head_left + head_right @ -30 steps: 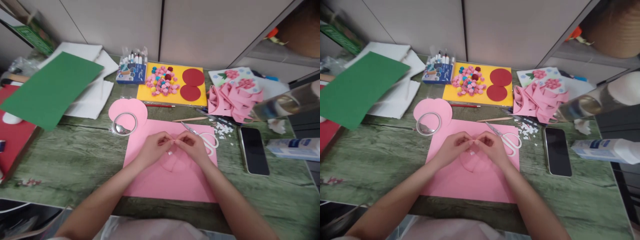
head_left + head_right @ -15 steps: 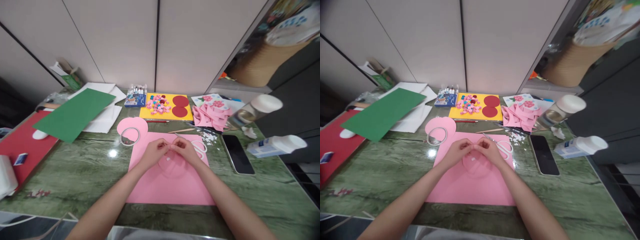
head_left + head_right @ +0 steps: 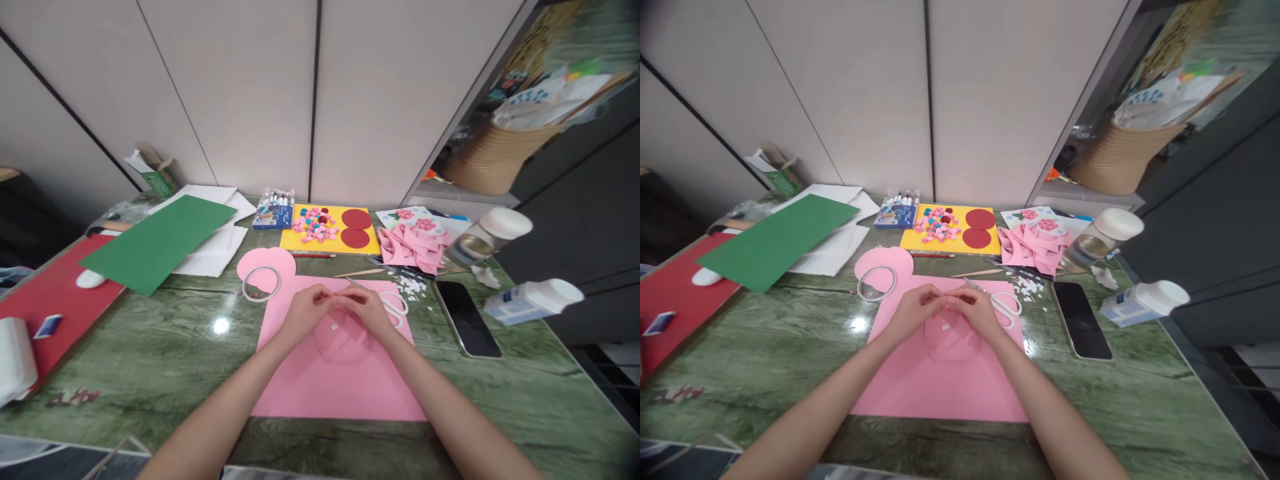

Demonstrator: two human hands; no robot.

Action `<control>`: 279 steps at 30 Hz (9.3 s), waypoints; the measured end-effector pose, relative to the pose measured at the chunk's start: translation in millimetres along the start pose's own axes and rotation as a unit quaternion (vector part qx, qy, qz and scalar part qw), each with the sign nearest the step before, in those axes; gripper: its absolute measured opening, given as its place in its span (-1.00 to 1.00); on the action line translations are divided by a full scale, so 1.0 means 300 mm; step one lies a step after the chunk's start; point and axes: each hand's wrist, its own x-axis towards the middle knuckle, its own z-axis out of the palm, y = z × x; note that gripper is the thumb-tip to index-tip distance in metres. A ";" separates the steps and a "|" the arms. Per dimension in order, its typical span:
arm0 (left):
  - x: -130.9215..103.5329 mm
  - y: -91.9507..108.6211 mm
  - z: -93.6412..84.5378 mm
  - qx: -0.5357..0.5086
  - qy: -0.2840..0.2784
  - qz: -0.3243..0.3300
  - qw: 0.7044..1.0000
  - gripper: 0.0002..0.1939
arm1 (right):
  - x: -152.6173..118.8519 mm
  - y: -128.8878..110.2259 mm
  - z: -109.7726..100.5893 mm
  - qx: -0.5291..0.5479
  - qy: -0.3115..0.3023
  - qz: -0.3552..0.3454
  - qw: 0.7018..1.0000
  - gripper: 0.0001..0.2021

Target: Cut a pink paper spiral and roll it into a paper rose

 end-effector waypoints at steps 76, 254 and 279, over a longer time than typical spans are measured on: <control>-0.018 0.022 0.023 -0.092 -0.130 -0.085 0.984 -0.84 | -0.013 0.001 0.021 -0.048 -0.062 0.014 0.997 -0.68; 0.002 0.025 -0.005 -0.266 -0.044 -0.133 0.954 -0.64 | -0.057 -0.017 0.039 -0.185 0.036 -0.199 0.962 -0.81; -0.006 0.036 0.014 -0.261 -0.076 -0.129 0.954 -0.66 | -0.044 -0.022 0.043 -0.168 0.099 -0.127 0.973 -0.84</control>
